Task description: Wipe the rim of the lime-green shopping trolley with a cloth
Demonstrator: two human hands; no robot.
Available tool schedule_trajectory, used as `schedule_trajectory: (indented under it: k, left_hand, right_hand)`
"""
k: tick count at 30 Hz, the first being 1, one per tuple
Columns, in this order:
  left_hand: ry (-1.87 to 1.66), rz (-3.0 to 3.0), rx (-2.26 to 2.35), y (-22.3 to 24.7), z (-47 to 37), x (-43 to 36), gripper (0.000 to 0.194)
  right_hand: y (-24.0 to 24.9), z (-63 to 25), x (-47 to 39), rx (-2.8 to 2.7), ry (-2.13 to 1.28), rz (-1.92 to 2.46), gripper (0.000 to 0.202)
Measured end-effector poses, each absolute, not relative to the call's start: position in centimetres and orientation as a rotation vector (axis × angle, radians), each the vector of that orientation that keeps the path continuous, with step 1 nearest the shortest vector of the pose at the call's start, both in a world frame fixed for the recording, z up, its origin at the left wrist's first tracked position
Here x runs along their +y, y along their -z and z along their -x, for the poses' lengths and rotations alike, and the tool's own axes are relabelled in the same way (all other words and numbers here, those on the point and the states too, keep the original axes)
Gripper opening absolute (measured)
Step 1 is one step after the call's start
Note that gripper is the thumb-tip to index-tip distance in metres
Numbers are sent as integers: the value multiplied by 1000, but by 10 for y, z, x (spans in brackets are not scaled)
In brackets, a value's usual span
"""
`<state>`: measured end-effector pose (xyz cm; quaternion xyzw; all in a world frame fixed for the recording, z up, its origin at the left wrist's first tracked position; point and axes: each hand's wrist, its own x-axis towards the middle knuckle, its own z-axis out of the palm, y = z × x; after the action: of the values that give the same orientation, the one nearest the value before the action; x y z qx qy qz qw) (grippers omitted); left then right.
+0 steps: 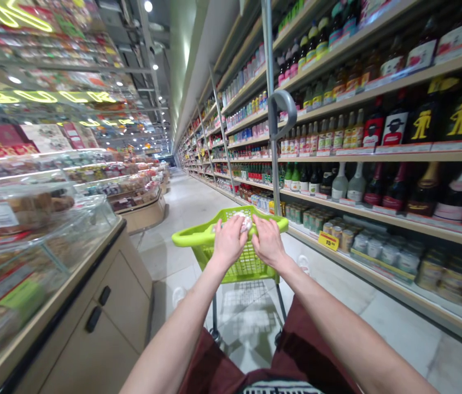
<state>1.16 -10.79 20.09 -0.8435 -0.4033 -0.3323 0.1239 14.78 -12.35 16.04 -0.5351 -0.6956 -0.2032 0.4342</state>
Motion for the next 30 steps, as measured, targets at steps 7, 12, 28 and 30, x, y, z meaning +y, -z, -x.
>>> schedule_trajectory:
  k: [7,12,28,30]
  left_hand:
    - [1017,2243,-1510,-201,42,-96,31]
    - [979,2392,-1289,-200,5,-106,32]
    - [1038,2274,-1454,-198,34,-100,32]
    - [1014,2358,-1318,-196,16,-105,33]
  right_hand:
    - [-159,-147,-123,-1734,481,1318,53]
    - [-157,-145,-121,-1732,482,1321,55]
    - [-159,-147,-125,-1728,460,1329,54]
    - [-156,-149,-123,-1729,467,1324,54]
